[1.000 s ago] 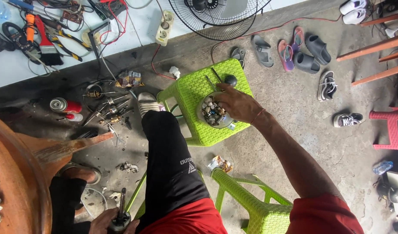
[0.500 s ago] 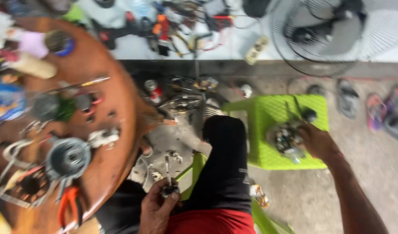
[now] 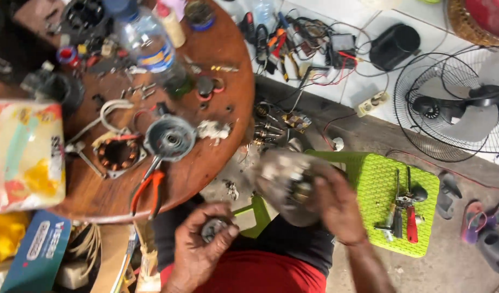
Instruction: The person sits at a cluttered workbench and uses a screwdriver to manipulate a small cylindrical electrical component. They repeatedly reach for small parts from a bowl on a nearby green stool and insert them into the component while holding it in their left hand.
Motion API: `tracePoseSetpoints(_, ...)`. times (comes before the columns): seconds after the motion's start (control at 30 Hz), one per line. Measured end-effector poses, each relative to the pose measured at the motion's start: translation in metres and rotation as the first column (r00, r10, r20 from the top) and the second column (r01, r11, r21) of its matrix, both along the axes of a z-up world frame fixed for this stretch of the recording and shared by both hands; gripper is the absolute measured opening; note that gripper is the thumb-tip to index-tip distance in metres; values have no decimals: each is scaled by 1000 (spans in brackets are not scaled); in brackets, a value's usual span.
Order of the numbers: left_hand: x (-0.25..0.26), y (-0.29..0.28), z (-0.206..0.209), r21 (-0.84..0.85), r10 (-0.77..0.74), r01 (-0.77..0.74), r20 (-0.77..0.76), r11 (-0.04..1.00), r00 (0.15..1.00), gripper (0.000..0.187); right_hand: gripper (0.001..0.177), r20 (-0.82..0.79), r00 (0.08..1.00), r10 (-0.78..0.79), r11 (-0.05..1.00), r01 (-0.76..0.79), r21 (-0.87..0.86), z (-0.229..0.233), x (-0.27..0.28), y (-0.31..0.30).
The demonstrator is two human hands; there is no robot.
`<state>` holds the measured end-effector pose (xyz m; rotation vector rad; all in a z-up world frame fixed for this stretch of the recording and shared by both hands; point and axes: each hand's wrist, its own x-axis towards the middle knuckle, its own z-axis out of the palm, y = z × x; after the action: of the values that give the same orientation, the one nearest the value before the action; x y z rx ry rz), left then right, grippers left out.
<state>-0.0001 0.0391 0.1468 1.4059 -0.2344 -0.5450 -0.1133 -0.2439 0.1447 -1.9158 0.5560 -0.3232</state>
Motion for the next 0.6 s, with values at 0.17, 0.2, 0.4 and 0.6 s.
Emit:
tracePoseSetpoints(0.17,42,35,43,267,163,-212,193,940,967,81,44,79,985,156,959,-170,225,16,89,92)
tracePoseSetpoints(0.2,49,41,43,221,127,-209,334,953,934,87,42,7,986,168,964,-166,206,24,101,104)
tracePoseSetpoints(0.4,60,59,26,161,138,-206,353,965,925,78,46,-73,965,250,966,-245,80,22,128,137)
tracePoseSetpoints(0.6,65,64,21,140,187,-247,343,959,921,75,49,-32,961,275,900,-245,359,34,139,150)
